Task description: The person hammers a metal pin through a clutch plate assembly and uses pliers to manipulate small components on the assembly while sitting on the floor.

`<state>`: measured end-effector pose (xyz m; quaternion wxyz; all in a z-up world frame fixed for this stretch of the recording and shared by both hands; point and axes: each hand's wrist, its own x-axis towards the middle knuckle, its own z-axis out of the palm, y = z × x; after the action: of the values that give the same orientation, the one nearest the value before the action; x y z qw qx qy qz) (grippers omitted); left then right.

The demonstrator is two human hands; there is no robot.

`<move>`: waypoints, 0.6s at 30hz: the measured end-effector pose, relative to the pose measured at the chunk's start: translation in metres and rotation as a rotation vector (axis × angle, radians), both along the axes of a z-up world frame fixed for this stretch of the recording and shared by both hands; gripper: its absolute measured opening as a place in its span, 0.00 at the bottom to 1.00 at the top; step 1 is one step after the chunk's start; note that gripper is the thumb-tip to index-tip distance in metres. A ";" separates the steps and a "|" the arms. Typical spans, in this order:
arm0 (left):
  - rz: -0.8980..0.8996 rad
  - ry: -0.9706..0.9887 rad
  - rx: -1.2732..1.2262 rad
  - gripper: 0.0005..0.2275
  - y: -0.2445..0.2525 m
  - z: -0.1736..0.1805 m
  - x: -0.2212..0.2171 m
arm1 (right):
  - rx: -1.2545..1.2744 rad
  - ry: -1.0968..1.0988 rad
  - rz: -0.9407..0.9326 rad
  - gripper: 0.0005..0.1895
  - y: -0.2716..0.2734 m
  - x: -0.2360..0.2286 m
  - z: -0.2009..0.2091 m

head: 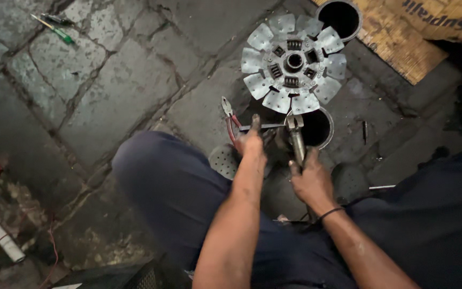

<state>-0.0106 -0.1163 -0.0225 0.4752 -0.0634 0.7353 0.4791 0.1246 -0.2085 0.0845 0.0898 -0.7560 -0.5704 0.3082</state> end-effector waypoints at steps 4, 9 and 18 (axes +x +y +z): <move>-0.005 0.031 -0.007 0.38 0.000 -0.004 -0.001 | -0.039 0.017 -0.009 0.30 0.002 -0.002 0.008; -0.018 0.052 0.006 0.38 -0.002 0.008 -0.002 | -0.030 0.047 -0.019 0.31 0.002 -0.004 0.013; 0.003 -0.017 -0.016 0.34 0.000 0.012 0.000 | -0.046 0.051 -0.035 0.32 0.003 -0.002 0.011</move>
<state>-0.0107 -0.1161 -0.0101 0.4801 -0.0725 0.7350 0.4733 0.1221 -0.2053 0.0957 0.0924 -0.7596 -0.5474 0.3388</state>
